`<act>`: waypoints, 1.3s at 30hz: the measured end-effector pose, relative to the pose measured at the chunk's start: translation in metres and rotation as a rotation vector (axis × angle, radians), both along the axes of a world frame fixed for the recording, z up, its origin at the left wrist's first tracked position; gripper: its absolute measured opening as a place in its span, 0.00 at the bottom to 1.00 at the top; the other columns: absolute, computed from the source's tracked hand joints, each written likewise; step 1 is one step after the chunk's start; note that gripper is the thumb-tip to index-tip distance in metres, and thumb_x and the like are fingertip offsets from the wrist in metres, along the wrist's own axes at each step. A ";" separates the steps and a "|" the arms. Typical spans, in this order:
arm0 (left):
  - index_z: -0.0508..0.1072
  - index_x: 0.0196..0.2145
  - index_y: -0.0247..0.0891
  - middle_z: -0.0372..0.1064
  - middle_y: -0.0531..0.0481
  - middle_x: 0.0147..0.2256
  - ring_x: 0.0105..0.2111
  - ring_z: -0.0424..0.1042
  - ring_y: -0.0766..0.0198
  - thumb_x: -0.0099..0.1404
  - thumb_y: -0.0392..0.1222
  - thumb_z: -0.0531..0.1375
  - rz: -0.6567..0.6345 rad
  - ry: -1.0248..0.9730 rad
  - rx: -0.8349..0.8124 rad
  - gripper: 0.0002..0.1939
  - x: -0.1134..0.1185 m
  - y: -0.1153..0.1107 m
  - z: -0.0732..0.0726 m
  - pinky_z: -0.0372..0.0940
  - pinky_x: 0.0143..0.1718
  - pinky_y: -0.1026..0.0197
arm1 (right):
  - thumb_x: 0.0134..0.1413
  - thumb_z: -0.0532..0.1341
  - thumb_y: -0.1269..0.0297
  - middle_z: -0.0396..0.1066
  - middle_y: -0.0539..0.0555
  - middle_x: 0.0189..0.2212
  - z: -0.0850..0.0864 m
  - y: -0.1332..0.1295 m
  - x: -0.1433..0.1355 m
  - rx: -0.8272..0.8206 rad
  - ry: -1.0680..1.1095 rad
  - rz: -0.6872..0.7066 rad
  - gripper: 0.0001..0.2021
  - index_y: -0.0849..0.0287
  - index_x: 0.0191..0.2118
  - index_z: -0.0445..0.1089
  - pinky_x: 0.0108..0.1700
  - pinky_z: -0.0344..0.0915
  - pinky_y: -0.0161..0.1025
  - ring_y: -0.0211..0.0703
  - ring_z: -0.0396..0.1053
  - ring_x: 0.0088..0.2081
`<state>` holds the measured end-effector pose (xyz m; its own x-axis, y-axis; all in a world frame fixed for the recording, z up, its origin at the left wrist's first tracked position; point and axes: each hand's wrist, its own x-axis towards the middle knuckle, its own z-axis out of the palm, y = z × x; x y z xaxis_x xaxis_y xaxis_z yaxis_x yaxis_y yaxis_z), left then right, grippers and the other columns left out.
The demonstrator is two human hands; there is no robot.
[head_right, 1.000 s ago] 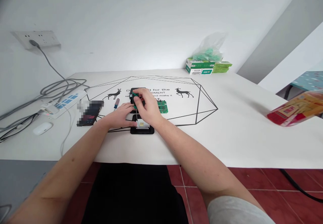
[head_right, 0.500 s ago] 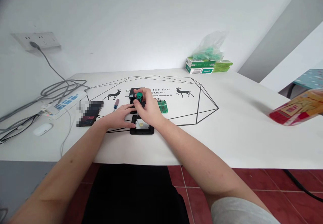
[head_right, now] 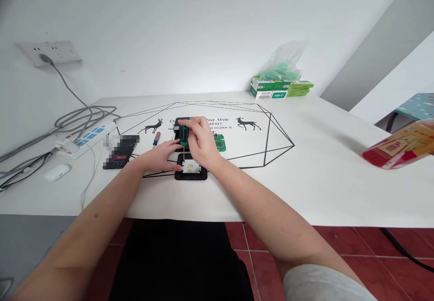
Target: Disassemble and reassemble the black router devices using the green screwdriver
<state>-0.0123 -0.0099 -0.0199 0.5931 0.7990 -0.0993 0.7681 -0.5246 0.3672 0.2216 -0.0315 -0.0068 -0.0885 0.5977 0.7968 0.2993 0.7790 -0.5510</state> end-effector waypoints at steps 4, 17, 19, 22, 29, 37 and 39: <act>0.64 0.74 0.46 0.46 0.39 0.80 0.78 0.49 0.35 0.62 0.77 0.66 -0.001 -0.015 0.004 0.53 -0.001 0.000 -0.001 0.56 0.74 0.39 | 0.68 0.60 0.60 0.73 0.57 0.50 0.003 -0.003 -0.002 -0.130 0.047 0.048 0.12 0.48 0.55 0.71 0.50 0.78 0.55 0.50 0.74 0.47; 0.71 0.69 0.45 0.61 0.38 0.72 0.73 0.53 0.36 0.72 0.62 0.63 -0.126 -0.120 0.194 0.34 0.003 -0.001 0.000 0.53 0.74 0.31 | 0.61 0.68 0.58 0.80 0.56 0.56 0.005 -0.008 -0.003 -0.246 0.046 0.000 0.19 0.47 0.54 0.63 0.49 0.75 0.55 0.52 0.77 0.51; 0.73 0.68 0.46 0.62 0.39 0.71 0.72 0.55 0.36 0.72 0.59 0.63 -0.136 -0.129 0.202 0.31 0.003 -0.002 0.001 0.54 0.73 0.30 | 0.62 0.66 0.59 0.79 0.57 0.54 0.005 -0.006 -0.003 -0.173 0.015 -0.031 0.18 0.48 0.55 0.66 0.47 0.76 0.54 0.51 0.76 0.48; 0.76 0.65 0.47 0.64 0.41 0.70 0.71 0.57 0.37 0.72 0.56 0.62 -0.149 -0.150 0.220 0.27 0.004 -0.002 0.000 0.55 0.73 0.30 | 0.62 0.64 0.62 0.76 0.57 0.49 0.004 -0.004 -0.002 -0.104 -0.006 -0.062 0.18 0.49 0.57 0.68 0.44 0.77 0.52 0.50 0.74 0.44; 0.82 0.54 0.46 0.71 0.41 0.64 0.68 0.61 0.40 0.70 0.53 0.62 -0.159 -0.211 0.254 0.19 0.008 -0.004 0.002 0.59 0.72 0.34 | 0.64 0.60 0.64 0.75 0.57 0.51 0.002 -0.003 -0.002 -0.077 0.019 -0.038 0.19 0.47 0.60 0.69 0.46 0.79 0.53 0.52 0.74 0.48; 0.83 0.38 0.47 0.74 0.44 0.60 0.67 0.62 0.42 0.70 0.51 0.64 -0.191 -0.251 0.200 0.10 0.012 -0.002 0.001 0.61 0.70 0.37 | 0.65 0.62 0.62 0.74 0.57 0.51 0.001 -0.002 0.001 -0.076 0.076 -0.060 0.18 0.47 0.59 0.69 0.46 0.79 0.53 0.51 0.73 0.47; 0.82 0.36 0.46 0.75 0.44 0.59 0.65 0.64 0.42 0.72 0.50 0.63 -0.195 -0.262 0.213 0.11 0.013 0.001 -0.002 0.63 0.69 0.37 | 0.65 0.62 0.62 0.73 0.57 0.52 0.001 -0.001 0.001 -0.059 0.084 -0.066 0.18 0.47 0.59 0.69 0.45 0.79 0.52 0.50 0.73 0.47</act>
<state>0.0002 -0.0094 -0.0215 0.7195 0.6548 0.2315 0.5409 -0.7374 0.4046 0.2224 -0.0325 -0.0062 0.0183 0.6463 0.7629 0.2993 0.7245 -0.6209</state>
